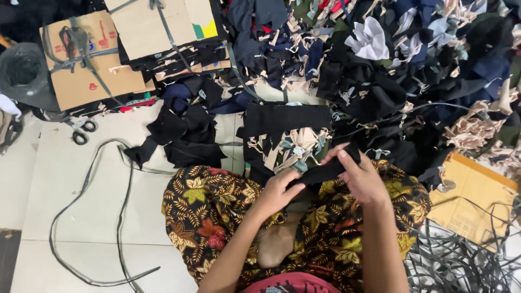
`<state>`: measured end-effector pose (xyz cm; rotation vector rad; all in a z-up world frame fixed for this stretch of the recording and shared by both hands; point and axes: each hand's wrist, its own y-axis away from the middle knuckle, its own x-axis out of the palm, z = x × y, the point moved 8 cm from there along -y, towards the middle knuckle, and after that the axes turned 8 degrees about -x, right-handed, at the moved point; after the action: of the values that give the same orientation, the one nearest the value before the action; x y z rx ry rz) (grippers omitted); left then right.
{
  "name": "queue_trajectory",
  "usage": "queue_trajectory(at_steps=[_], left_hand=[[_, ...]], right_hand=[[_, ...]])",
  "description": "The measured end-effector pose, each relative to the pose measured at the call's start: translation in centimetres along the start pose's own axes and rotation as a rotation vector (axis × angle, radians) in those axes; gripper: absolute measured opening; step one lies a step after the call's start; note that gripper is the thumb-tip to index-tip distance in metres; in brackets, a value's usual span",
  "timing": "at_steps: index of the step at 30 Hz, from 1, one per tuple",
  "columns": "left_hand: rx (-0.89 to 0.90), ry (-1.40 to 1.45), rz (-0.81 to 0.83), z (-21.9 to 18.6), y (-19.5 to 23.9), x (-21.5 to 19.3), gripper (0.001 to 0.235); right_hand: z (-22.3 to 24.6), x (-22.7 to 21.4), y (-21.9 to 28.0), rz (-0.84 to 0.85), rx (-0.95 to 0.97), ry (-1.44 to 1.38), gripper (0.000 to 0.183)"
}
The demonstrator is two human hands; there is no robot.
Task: Sorting through fabric scraps and wrapping a piece around a cardboard template
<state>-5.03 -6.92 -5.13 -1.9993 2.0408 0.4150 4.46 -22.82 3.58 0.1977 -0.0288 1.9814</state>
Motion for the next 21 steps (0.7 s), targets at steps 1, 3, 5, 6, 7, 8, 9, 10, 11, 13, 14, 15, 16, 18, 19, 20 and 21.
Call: queue_trajectory(at_steps=[1, 3, 5, 6, 7, 8, 9, 10, 11, 13, 14, 15, 16, 18, 19, 20, 21], left_hand=[[0.001, -0.002, 0.002, -1.2, 0.3, -1.5, 0.025], [-0.044, 0.022, 0.123, -3.2, 0.7, -3.6, 0.023], [-0.051, -0.012, 0.175, -4.1, -0.2, -5.4, 0.022], [-0.062, -0.042, 0.229, -4.5, -0.5, -6.0, 0.022], [-0.066, -0.042, 0.231, -5.4, -1.1, -6.8, 0.022], [-0.046, -0.052, 0.273, -6.4, -1.6, -7.3, 0.023], [-0.022, -0.061, 0.317, -7.5, -2.3, -7.6, 0.025], [-0.023, -0.060, 0.320, -7.9, -2.5, -7.7, 0.025], [-0.039, -0.054, 0.382, -8.3, -2.7, -7.3, 0.029], [-0.054, -0.049, 0.450, -9.6, -2.9, -7.0, 0.034], [-0.105, -0.055, 0.526, -10.2, -2.7, -6.7, 0.038], [-0.158, -0.060, 0.597, -10.7, -2.3, -6.5, 0.042], [-0.158, -0.060, 0.600, -11.2, -2.4, -6.8, 0.042], [-0.153, -0.009, 0.689, -12.3, -2.2, -6.8, 0.042], [-0.154, -0.010, 0.687, -12.1, -2.2, -6.9, 0.042], [-0.139, -0.006, 0.691, -12.0, -2.2, -7.0, 0.035], [-0.123, 0.002, 0.695, -11.9, -2.1, -7.0, 0.030]], right_hand=[[0.5, -1.2, -0.1, -0.002, -0.002, -0.002, 0.024], [1.6, -2.6, -0.4, 0.156, -0.042, 0.356, 0.022], [1.5, -3.0, -0.1, 0.226, 0.005, 0.397, 0.026], [1.1, -3.0, 0.2, 0.297, 0.056, 0.439, 0.032], [1.1, -2.7, 0.0, 0.297, 0.059, 0.436, 0.032], [0.5, -2.0, 0.0, 0.372, 0.116, 0.473, 0.035], [0.1, -1.5, 0.1, 0.446, 0.171, 0.511, 0.038], [-0.4, -0.9, -0.5, 0.443, 0.173, 0.510, 0.038], [-0.9, 0.3, -0.7, 0.533, 0.160, 0.494, 0.046], [-0.9, 2.1, -1.1, 0.614, 0.148, 0.477, 0.053], [-0.1, 3.5, -1.0, 0.702, 0.079, 0.463, 0.052], [0.6, 5.0, -0.8, 0.793, 0.009, 0.449, 0.054], [-0.1, 4.8, -0.8, 0.790, 0.010, 0.448, 0.054], [-0.3, 5.3, -0.4, 0.875, -0.132, 0.364, 0.025], [-0.3, 5.3, -0.5, 0.877, -0.134, 0.363, 0.025], [-0.1, 5.1, -0.8, 0.827, -0.123, 0.297, 0.040], [0.1, 4.9, -1.0, 0.775, -0.110, 0.233, 0.057]])
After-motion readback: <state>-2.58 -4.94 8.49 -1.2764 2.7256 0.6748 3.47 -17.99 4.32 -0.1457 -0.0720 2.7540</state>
